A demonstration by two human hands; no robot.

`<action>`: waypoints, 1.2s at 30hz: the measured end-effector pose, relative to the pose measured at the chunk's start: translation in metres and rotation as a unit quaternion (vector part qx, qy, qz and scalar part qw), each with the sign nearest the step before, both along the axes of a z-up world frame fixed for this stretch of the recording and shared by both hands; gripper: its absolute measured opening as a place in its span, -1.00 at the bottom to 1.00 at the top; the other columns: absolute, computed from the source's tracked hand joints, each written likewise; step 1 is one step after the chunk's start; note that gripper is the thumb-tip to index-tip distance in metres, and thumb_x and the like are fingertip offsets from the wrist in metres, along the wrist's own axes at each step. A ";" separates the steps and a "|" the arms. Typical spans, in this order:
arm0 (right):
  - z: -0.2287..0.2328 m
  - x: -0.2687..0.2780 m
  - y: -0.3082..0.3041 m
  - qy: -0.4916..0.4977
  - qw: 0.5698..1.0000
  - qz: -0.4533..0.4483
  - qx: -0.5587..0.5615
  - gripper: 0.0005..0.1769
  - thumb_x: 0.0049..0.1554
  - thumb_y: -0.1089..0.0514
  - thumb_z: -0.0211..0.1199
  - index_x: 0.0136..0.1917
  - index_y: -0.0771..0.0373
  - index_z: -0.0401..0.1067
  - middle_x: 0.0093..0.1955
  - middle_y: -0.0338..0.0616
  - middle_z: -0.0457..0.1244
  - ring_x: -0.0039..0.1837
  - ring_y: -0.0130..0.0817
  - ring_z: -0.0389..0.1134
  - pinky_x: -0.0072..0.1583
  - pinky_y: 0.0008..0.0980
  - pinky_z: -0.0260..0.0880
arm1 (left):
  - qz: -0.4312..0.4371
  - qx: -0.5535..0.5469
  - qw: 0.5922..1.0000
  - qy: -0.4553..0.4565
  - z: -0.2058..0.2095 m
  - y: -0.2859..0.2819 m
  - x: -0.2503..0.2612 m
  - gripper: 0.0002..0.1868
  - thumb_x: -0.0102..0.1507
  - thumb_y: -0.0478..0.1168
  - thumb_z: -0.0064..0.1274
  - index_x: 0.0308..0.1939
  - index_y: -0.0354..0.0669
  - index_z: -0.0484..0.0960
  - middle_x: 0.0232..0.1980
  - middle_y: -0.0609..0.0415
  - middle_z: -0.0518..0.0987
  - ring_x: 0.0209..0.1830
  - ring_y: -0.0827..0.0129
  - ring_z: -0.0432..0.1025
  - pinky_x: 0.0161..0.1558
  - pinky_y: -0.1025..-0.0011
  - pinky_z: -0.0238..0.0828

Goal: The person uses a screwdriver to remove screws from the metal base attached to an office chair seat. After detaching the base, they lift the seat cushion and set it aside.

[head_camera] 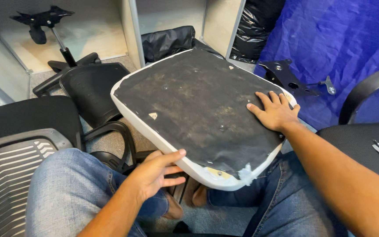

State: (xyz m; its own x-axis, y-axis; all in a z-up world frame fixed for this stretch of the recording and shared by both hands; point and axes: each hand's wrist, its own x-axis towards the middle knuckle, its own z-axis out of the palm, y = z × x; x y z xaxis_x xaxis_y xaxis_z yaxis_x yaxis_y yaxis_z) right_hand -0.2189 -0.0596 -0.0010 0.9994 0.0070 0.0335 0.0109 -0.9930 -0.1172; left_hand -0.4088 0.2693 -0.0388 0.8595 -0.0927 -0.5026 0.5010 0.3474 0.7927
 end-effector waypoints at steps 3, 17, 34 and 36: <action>0.000 0.000 -0.017 -0.045 0.999 0.023 0.006 -0.17 0.10 -0.52 -0.03 0.55 -0.25 0.18 0.66 -0.26 -0.05 0.69 -0.14 -0.16 0.49 0.35 -0.14 | 0.105 -0.017 0.994 -0.007 -0.002 0.024 0.015 -0.34 0.11 -0.06 0.27 0.23 -0.27 0.49 0.21 -0.12 0.53 0.25 0.05 0.43 0.18 -0.02 0.46; -0.005 -0.021 -0.037 0.014 0.880 -0.273 0.389 0.22 0.09 -0.27 0.42 0.59 0.46 -0.21 0.43 0.38 0.13 0.38 0.15 0.30 0.31 -0.01 0.38 | 0.256 -0.015 0.966 -0.044 -0.021 0.124 0.090 -0.35 0.22 -0.11 0.17 0.37 -0.15 0.39 0.35 -0.03 0.49 0.39 0.07 0.37 0.39 -0.15 0.16; -0.007 -0.041 -0.025 -0.005 0.873 -0.258 0.413 0.08 0.14 -0.15 0.31 0.65 0.16 -0.29 0.43 0.29 0.15 0.37 0.15 0.30 0.30 0.05 0.36 | 0.259 -0.001 0.966 0.002 -0.015 0.102 0.124 -0.46 0.26 -0.10 0.12 0.31 -0.05 0.42 0.29 0.01 0.52 0.29 0.11 0.42 0.36 -0.17 0.21; -0.007 -0.042 -0.024 -0.014 0.881 -0.261 0.395 0.10 0.14 -0.17 0.31 0.68 0.05 -0.29 0.48 0.25 0.12 0.42 0.15 0.25 0.33 0.03 0.32 | 0.254 -0.001 0.967 0.010 -0.012 0.103 0.122 -0.46 0.25 -0.10 0.12 0.32 -0.05 0.43 0.26 0.00 0.52 0.28 0.12 0.43 0.36 -0.16 0.23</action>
